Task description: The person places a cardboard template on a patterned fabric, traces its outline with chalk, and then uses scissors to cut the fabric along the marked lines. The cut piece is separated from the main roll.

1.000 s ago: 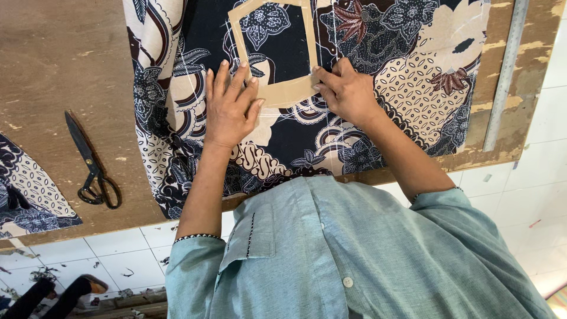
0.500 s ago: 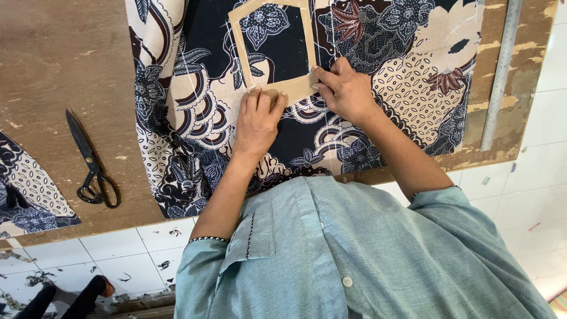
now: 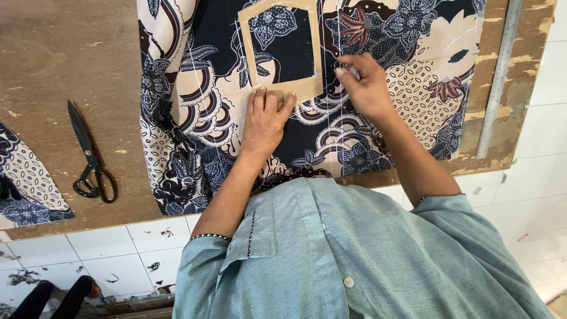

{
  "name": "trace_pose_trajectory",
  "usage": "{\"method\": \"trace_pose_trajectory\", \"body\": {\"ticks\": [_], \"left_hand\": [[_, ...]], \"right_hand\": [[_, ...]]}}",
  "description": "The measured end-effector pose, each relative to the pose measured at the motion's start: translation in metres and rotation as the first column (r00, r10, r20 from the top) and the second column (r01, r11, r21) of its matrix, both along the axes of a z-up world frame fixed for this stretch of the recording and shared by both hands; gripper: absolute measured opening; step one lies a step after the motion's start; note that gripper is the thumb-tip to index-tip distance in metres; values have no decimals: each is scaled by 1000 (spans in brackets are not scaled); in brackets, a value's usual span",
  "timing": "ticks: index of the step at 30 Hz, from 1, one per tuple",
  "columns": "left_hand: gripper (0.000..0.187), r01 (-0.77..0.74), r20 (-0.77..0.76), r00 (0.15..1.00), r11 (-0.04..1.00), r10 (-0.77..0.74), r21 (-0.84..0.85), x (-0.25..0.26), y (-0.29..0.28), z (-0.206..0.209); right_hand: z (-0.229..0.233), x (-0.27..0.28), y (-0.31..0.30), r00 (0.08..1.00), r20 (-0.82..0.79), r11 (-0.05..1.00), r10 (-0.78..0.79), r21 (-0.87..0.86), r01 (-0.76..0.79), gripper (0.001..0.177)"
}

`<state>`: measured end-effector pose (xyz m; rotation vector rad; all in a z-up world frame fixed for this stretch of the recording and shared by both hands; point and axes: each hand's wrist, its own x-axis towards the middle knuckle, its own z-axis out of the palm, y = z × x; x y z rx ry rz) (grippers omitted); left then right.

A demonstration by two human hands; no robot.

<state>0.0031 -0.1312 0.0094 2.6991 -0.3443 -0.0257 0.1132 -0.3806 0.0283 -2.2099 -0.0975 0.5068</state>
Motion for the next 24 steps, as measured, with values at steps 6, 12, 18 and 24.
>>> {"method": "trace_pose_trajectory", "body": {"ticks": [6,12,18,24], "left_hand": [[46,-12,8,1000,1000,12,-9,-2,-2,-4],[48,-8,18,1000,1000,8,-12,-4,0,-7],[46,-16,70,997,1000,15,17,-5,0,-9],[35,-22,130,991,1000,20,9,-5,-1,-10]], "right_hand": [[2,5,14,951,-308,922,41,378,83,32],[9,2,60,964,-90,945,250,240,-223,42],[6,15,96,760,298,808,578,-80,-583,16],[-2,20,112,588,493,732,641,-161,-662,32]]}}
